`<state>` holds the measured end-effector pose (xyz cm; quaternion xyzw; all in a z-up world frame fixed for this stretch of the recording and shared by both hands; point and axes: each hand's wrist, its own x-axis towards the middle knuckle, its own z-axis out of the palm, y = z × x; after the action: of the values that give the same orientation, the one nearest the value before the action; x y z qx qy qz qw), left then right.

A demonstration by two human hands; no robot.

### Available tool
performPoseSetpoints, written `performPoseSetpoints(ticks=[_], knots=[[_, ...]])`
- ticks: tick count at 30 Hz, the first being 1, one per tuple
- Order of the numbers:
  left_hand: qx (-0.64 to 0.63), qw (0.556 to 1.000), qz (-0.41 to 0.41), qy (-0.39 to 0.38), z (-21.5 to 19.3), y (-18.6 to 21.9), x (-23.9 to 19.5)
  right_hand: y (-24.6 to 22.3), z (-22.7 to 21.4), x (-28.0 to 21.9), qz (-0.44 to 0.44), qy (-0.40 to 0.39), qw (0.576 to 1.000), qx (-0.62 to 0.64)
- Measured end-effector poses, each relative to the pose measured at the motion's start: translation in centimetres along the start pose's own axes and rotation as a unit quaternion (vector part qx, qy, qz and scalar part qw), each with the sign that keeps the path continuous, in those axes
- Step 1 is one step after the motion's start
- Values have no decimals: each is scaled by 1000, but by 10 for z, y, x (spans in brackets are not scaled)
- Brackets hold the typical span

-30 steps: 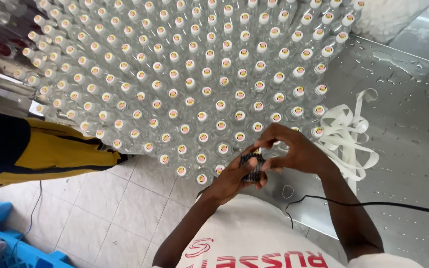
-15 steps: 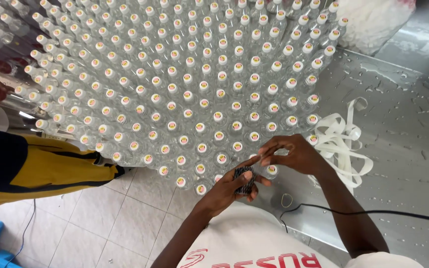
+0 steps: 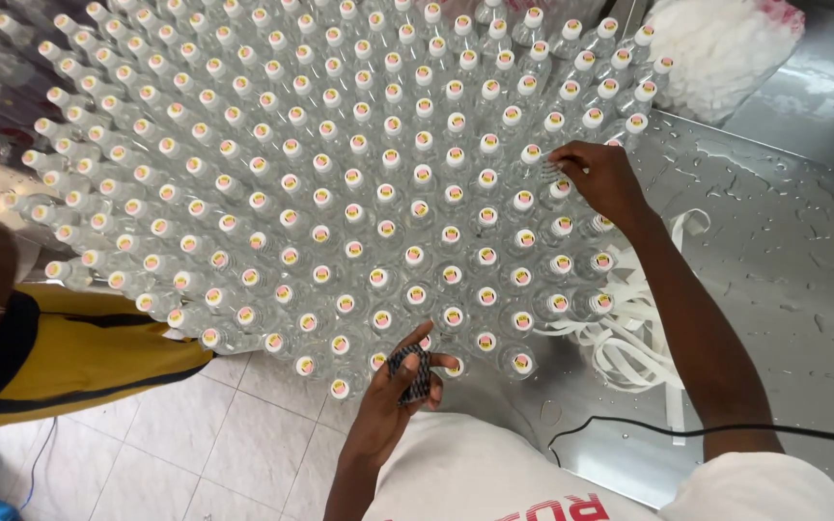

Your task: Inspecting and touching the caps of numerous water bottles arranged on a production table

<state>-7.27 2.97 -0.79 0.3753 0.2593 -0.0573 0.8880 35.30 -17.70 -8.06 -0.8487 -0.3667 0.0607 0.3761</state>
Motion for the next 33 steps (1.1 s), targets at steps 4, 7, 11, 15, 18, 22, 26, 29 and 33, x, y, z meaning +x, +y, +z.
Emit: performPoseSetpoints(ticks=[4,7,11,15,18,22,26,29,33], knots=[[-13,1000,6,7,-4,-5,5,16,-4,-2,34,-74,996,-22],[-8,1000,-1,17,0,-3,8,11,-20,-9,50,-110,992,-25],[22,999,-22,7,12,8,11,-5,-31,-16,74,-137,987,-28],[31,999,-24,-24,25,15,10,-6,-25,-20,-9,-118,993,-20],[37,999,-19,-26,28,18,7,-13,-25,-17,32,-136,989,-40],[-2,1000,-10,-17,21,12,5,17,-17,-9,-90,-141,978,-124],[10,1000,8,2,21,12,-2,5,-9,-10,-13,-186,967,-173],[-11,999,23,-41,18,7,0,5,-6,-5,3,-187,954,-236],[-9,999,18,-38,22,0,0,-5,-12,5,106,-261,930,-234]])
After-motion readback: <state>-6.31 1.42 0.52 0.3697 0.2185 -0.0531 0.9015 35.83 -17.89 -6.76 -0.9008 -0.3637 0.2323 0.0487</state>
